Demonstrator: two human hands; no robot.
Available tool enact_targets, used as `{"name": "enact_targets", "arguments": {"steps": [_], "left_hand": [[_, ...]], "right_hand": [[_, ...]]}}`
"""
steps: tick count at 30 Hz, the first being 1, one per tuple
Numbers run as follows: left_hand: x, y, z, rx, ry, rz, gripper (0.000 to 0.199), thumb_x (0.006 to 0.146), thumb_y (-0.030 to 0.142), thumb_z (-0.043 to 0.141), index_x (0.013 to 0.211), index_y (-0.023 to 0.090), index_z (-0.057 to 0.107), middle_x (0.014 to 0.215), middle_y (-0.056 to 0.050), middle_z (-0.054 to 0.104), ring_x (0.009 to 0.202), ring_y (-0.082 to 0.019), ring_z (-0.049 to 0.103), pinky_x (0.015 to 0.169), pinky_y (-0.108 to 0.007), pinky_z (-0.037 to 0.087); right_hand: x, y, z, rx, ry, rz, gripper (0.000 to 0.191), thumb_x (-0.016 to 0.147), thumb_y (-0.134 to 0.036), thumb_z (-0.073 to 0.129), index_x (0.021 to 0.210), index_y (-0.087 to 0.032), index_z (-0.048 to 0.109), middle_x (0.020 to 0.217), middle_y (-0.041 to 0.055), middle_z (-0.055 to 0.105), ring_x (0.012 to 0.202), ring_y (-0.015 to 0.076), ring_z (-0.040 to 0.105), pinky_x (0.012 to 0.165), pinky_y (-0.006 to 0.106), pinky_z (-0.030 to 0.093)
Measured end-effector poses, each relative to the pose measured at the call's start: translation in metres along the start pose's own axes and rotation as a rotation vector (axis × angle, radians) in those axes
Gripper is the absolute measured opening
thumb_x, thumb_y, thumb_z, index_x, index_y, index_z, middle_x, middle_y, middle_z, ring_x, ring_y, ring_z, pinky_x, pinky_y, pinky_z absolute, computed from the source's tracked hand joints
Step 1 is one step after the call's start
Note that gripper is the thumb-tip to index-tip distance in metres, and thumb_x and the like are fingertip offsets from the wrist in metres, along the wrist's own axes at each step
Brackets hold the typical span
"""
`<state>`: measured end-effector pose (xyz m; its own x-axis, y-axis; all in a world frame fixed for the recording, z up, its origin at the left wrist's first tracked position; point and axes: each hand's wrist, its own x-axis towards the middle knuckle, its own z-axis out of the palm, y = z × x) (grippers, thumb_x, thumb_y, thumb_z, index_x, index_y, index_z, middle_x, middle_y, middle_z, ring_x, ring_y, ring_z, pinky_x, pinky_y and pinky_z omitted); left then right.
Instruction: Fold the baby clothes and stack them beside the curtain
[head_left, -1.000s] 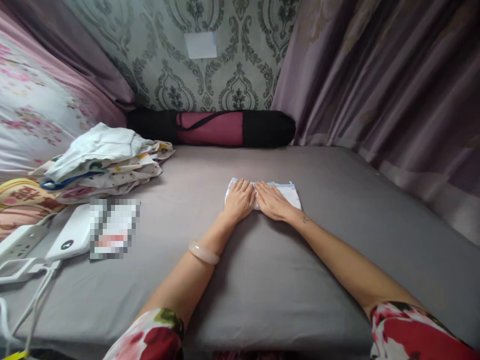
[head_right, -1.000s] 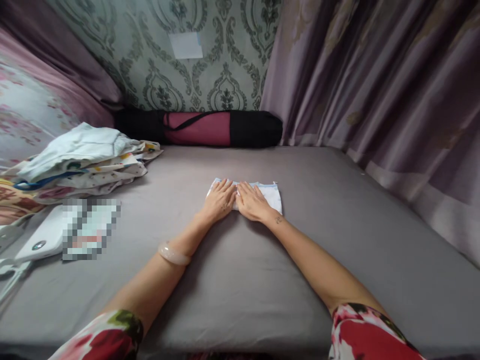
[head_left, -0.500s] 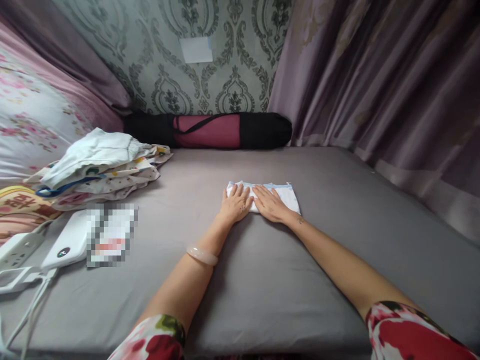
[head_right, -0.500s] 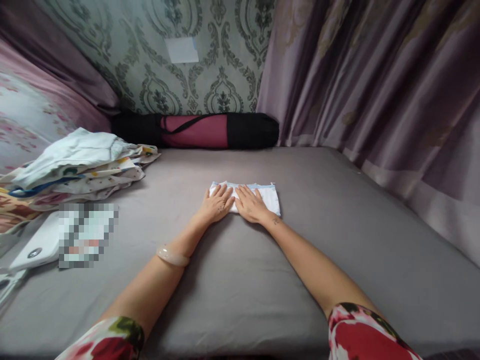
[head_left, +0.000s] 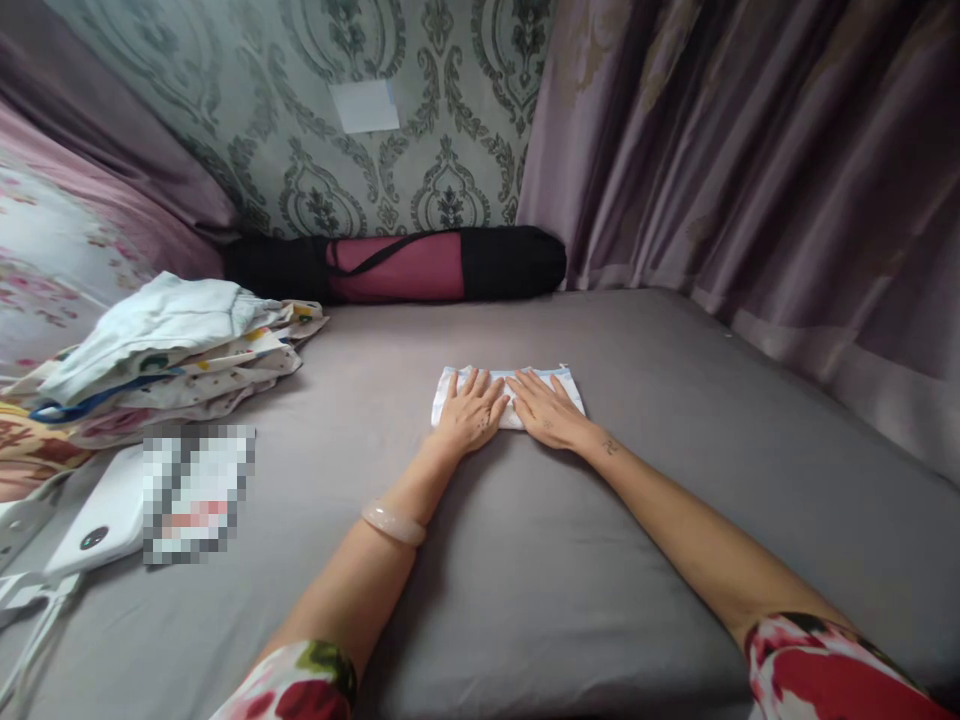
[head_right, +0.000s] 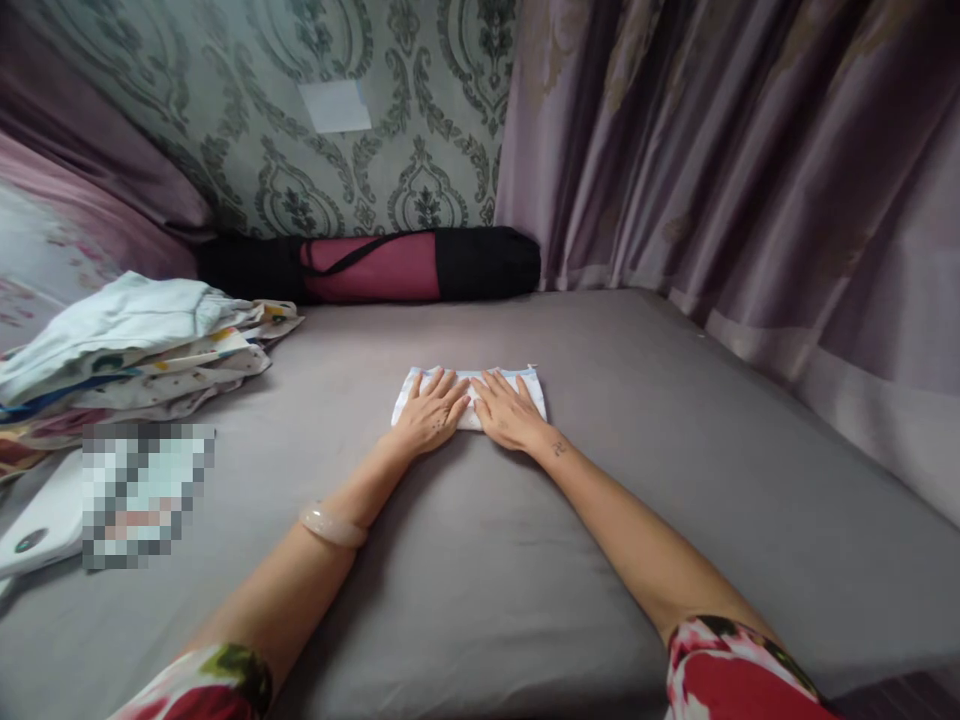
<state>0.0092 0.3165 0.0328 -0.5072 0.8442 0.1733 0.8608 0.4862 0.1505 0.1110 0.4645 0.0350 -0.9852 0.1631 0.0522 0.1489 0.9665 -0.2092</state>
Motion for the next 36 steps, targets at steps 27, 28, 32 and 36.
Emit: {"name": "enact_targets", "arguments": {"steps": [27,28,32,36], "left_hand": [[0.003,-0.02,0.005,0.062,-0.065,-0.138,0.064,0.099,0.051,0.024,0.145,0.009,0.039,0.153,-0.018,0.035,0.144,-0.033,0.027,0.117,-0.048,0.022],[0.003,-0.02,0.004,0.061,-0.057,-0.134,0.063,0.099,0.05,0.023,0.144,0.01,0.039,0.153,-0.017,0.036,0.143,-0.032,0.028,0.117,-0.047,0.022],[0.002,-0.027,0.002,0.076,0.032,-0.167,0.062,0.1,0.048,0.021,0.144,0.008,0.04,0.153,-0.017,0.035,0.146,-0.03,0.024,0.119,-0.046,0.017],[0.003,-0.04,0.005,0.018,-0.058,-0.245,0.067,0.099,0.049,0.022,0.147,0.004,0.034,0.156,-0.02,0.027,0.147,-0.03,0.02,0.118,-0.045,0.019]], "right_hand": [[-0.003,0.011,0.001,-0.071,-0.004,0.071,0.063,0.099,-0.04,0.018,0.15,-0.006,0.032,0.157,0.0144,0.027,0.146,0.0245,0.021,0.119,0.043,0.015],[-0.003,0.012,0.001,-0.063,-0.01,0.074,0.063,0.099,-0.04,0.017,0.15,-0.006,0.032,0.158,0.0141,0.027,0.146,0.0243,0.021,0.119,0.042,0.016],[-0.003,0.024,0.002,-0.106,0.068,0.128,0.066,0.098,-0.041,0.017,0.15,-0.003,0.031,0.157,0.0158,0.026,0.146,0.0259,0.021,0.12,0.043,0.014],[-0.003,0.042,0.01,-0.121,0.057,0.22,0.07,0.097,-0.042,0.016,0.149,0.003,0.028,0.157,0.0202,0.024,0.146,0.0284,0.019,0.119,0.043,0.018]]}}
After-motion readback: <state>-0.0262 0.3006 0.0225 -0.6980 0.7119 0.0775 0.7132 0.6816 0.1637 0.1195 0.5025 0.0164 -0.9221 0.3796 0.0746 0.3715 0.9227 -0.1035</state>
